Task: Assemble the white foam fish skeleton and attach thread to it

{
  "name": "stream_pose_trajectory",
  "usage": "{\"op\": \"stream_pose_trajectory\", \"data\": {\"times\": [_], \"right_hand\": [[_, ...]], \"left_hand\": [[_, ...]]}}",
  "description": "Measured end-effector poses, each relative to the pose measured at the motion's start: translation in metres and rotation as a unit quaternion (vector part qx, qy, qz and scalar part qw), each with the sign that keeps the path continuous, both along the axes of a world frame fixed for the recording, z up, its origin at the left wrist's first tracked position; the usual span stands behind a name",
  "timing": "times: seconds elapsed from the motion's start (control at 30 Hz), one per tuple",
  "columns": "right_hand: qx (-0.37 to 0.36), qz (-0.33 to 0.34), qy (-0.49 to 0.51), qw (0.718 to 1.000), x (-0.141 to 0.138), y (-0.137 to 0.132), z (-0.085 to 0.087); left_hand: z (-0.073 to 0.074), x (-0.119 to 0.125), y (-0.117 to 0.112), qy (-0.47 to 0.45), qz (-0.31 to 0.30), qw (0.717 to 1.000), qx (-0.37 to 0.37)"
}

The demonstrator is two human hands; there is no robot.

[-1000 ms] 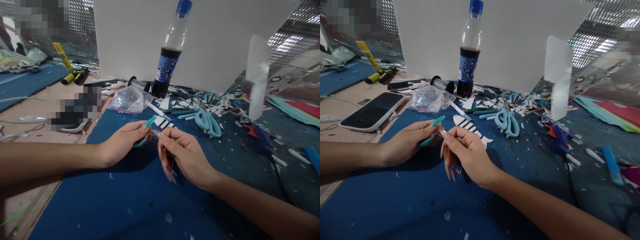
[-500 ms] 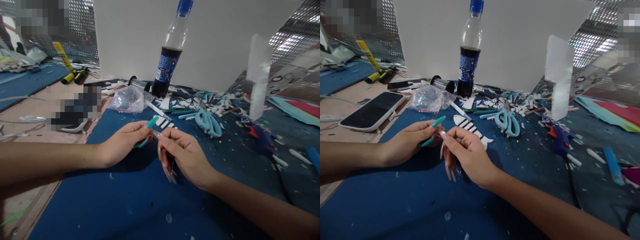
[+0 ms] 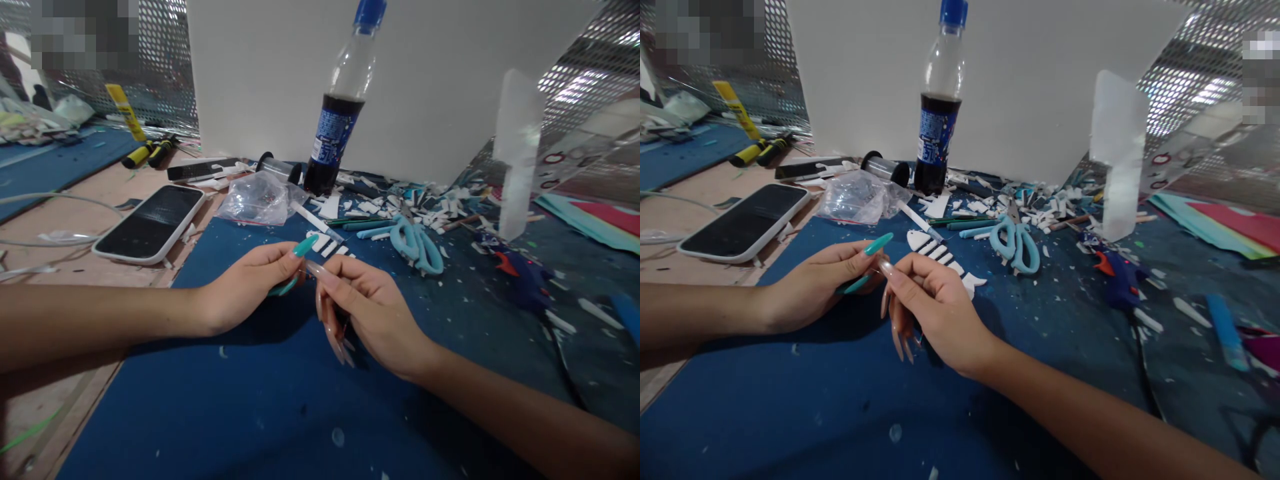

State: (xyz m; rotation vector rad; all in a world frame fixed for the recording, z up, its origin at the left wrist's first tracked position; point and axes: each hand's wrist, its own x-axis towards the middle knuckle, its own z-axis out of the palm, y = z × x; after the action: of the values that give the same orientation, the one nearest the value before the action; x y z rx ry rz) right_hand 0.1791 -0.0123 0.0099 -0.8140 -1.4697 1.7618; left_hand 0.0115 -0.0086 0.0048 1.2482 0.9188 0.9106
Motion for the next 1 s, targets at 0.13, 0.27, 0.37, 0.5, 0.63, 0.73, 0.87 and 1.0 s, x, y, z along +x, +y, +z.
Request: {"op": "stream_pose_trajectory", "data": {"times": [0.13,0.27,0.37,0.5,0.63,0.73,0.87,1.0], "right_hand": [[-0.001,-0.006,-0.008,1.0,0.0002,-0.0011,0.0004],[0.001,-0.005,-0.015,1.0,-0.0006,-0.0016,0.0024],[0.0,-0.006,-0.017,1.0,-0.001,-0.001,0.0025],[-0.003,-0.005,-0.005,1.0,-0.001,0.0,0.0005],[-0.008,-0.001,-0.011,1.0,-0.0004,-0.0007,-0.0001],[-0.002,-0.003,-0.027,1.0,0.0,-0.0016,0.0006],[0.009,-0.013,-0.033,0.999,-0.0006,-0.0016,0.0012],[0.016,-0.018,-0.041,0.999,-0.0019,-0.0002,0.0009]], "left_hand": [[-0.0012,-0.0001,-0.0002,0.006,-0.001,1.0,-0.002],[-0.0017,-0.0002,-0.0004,-0.001,-0.015,1.0,0.007],[-0.0022,-0.001,0.0001,-0.004,-0.025,1.0,0.017],[-0.0042,-0.0035,0.0009,0.003,-0.042,0.998,0.038],[-0.0052,-0.005,0.0005,0.006,-0.052,0.998,0.045],[-0.0049,-0.0044,0.0006,0.007,-0.052,0.997,0.049],[-0.0044,-0.0033,0.0012,0.002,-0.047,0.998,0.053],[-0.0041,-0.0029,0.0006,-0.004,-0.047,0.997,0.066]]}}
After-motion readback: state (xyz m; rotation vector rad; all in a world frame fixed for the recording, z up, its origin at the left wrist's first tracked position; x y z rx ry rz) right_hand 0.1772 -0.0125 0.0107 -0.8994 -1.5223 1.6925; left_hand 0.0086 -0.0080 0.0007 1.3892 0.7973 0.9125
